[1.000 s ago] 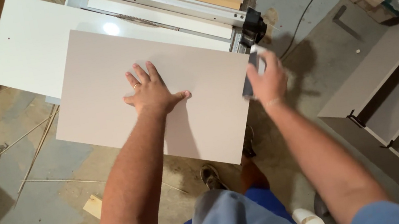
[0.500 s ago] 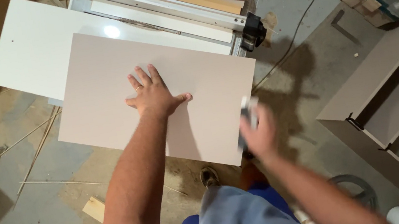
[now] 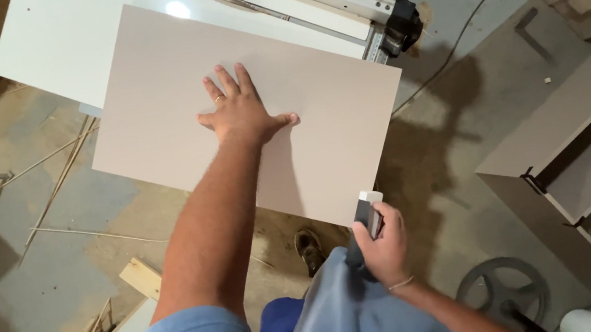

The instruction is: Inspecting and cleaning the edges of wooden panels in a workshop

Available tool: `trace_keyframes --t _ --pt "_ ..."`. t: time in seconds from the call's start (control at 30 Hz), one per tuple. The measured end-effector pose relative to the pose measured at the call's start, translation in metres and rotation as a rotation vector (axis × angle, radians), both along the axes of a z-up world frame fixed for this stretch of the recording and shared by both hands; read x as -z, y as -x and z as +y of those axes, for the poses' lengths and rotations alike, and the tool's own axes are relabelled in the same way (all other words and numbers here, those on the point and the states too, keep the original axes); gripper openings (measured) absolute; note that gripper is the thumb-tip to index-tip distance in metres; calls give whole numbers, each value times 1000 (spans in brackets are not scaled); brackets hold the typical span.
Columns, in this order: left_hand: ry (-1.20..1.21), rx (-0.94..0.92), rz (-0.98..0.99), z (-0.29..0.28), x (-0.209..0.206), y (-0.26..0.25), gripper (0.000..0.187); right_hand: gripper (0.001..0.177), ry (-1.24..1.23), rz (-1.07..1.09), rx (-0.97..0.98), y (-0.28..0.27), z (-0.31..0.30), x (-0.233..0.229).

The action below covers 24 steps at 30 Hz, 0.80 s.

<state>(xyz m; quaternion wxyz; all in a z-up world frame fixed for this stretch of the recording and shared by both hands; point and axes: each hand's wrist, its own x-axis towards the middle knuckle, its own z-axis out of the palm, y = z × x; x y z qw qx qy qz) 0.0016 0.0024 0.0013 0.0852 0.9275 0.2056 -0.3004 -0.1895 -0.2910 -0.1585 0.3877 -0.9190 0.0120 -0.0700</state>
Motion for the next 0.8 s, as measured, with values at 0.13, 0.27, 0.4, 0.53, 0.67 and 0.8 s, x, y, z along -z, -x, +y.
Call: trace_keyframes --t 0.13,0.27,0.4,0.53,0.67,0.8 --pt "3 7 -5 -3 -2 0 129 49 -12 -23 64 -81 19 -49" --pt "-1 2 12 -5 -5 1 128 44 149 -142 115 -215 5 -27" --pt "5 11 9 -5 -4 4 129 44 167 -196 119 -201 -3 -16" --pt "17 -2 -15 -3 -6 2 126 43 51 72 113 -74 9 -31" --pt "63 -74 97 -1 -8 -3 138 52 -129 311 48 23 -17 -3" --pt "90 -80 87 -1 -13 -2 136 58 6 468 99 -16 -28 -71"
